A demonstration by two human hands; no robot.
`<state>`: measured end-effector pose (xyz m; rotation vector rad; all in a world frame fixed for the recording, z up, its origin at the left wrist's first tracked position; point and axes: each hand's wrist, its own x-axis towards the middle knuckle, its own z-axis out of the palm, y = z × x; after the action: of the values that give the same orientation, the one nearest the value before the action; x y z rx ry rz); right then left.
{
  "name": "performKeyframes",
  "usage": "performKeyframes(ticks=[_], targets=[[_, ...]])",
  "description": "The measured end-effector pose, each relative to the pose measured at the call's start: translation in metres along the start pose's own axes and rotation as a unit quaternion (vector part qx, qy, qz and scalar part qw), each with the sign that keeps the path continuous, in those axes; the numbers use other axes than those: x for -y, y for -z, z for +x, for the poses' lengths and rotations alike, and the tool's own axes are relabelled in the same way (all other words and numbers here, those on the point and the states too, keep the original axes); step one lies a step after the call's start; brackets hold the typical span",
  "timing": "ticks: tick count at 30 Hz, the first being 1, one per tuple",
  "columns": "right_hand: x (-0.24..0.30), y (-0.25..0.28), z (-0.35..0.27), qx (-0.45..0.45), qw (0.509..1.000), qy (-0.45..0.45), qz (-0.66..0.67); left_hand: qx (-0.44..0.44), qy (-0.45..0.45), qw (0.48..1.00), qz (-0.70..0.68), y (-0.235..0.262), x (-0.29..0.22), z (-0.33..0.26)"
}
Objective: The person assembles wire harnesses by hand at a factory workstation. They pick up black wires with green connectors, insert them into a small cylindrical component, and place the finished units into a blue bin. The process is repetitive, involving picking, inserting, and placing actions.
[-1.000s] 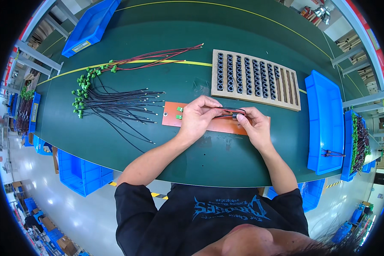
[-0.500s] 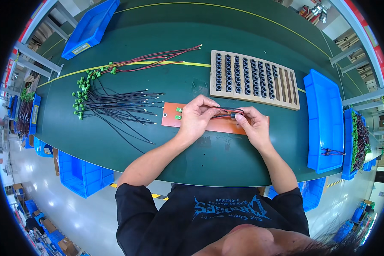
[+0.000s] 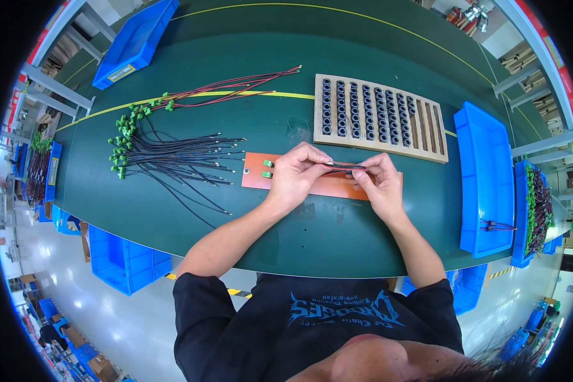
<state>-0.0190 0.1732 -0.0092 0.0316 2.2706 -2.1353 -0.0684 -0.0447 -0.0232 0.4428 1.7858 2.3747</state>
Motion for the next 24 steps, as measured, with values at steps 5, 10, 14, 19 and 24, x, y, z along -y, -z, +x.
performKeyframes(ticks=[5, 10, 14, 19, 24], targets=[[-0.007, -0.001, -0.001, -0.023, 0.998, 0.041, 0.034, 0.046, -0.056, 0.991, 0.113, -0.001, -0.002, -0.005], [-0.022, 0.002, 0.002, -0.015, 0.993, 0.112, 0.020, 0.065, -0.065, 0.984, 0.155, -0.003, -0.002, -0.004], [-0.024, 0.001, 0.002, 0.004, 0.991, 0.132, 0.009, 0.059, -0.035, 0.984, 0.161, -0.012, -0.005, -0.003], [-0.024, 0.000, 0.001, -0.019, 0.993, 0.112, -0.002, 0.081, -0.141, 0.961, 0.223, -0.010, -0.014, -0.005], [-0.018, 0.001, 0.000, 0.020, 0.988, 0.148, -0.034, 0.105, -0.112, 0.967, 0.201, -0.007, -0.009, 0.000]])
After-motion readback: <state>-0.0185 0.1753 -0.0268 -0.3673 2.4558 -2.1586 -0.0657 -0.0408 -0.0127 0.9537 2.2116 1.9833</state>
